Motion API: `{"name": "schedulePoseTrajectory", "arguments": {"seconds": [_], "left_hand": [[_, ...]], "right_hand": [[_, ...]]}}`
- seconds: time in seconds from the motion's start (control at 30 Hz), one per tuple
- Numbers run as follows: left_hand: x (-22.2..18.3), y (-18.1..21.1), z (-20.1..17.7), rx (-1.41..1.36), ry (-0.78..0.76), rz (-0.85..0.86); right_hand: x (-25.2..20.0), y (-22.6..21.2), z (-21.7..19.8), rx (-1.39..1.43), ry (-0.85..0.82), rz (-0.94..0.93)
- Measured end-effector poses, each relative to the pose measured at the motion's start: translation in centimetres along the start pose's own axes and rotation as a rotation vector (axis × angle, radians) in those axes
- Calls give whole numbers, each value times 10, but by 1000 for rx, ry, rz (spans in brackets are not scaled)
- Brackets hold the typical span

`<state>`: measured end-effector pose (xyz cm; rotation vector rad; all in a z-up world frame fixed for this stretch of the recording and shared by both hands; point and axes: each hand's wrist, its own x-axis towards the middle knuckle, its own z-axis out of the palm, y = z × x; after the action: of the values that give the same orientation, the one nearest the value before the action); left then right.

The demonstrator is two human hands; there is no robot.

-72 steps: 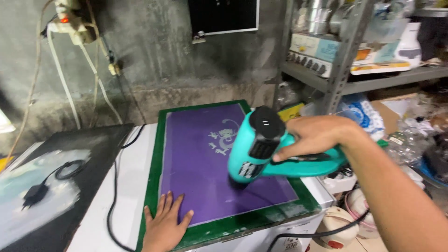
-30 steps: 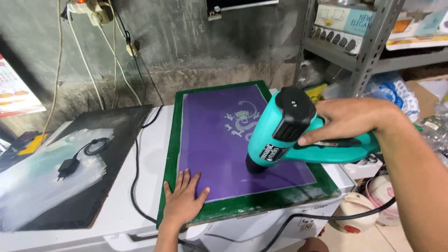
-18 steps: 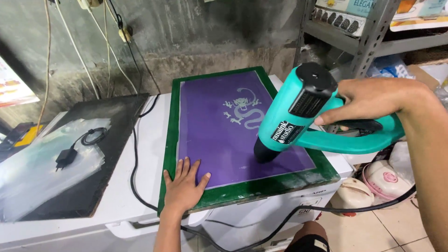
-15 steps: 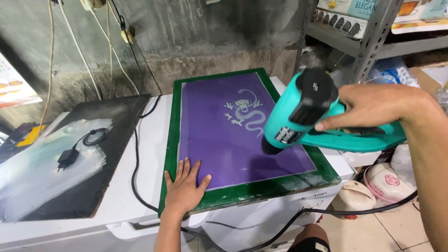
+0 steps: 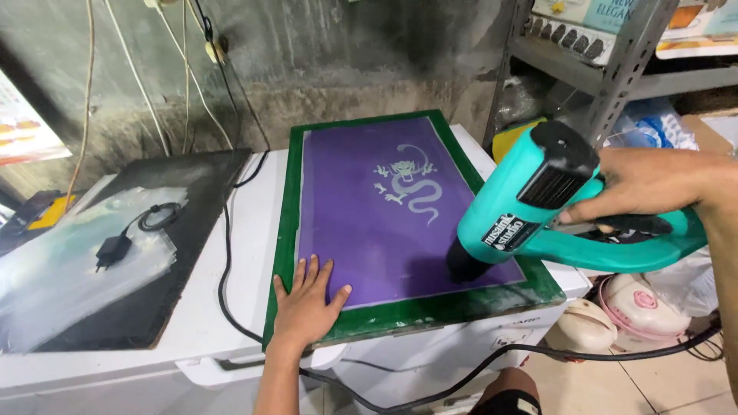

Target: Rubbing the surface of a screen printing frame with hands followed by drying it with a heat gun.

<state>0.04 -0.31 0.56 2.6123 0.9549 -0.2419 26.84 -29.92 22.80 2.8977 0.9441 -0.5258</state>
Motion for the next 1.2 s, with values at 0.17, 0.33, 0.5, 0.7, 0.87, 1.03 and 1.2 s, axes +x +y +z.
{"name": "schedulePoseTrajectory", "arguments": {"seconds": [0.17, 0.33, 0.5, 0.7, 0.87, 1.03, 1.2], "left_hand": [[-1, -1, 0, 10, 25, 19], [5, -3, 1, 41, 2, -5], [21, -8, 9, 115, 18, -33], [66, -19, 27, 182, -125, -252], [105, -57, 77, 133, 39, -248], [151, -107, 137, 25, 693, 69], [72, -36, 43, 56, 70, -183]], "right_hand": [[-1, -3, -2, -38, 18, 22], [-4, 2, 2, -37, 98, -26], [6, 2, 13, 33, 134, -529], [-16, -11, 6, 104, 72, -664], [-27, 0, 8, 177, 133, -652], [-41, 15, 9, 114, 127, -548], [-41, 37, 14, 180, 117, -473]]}}
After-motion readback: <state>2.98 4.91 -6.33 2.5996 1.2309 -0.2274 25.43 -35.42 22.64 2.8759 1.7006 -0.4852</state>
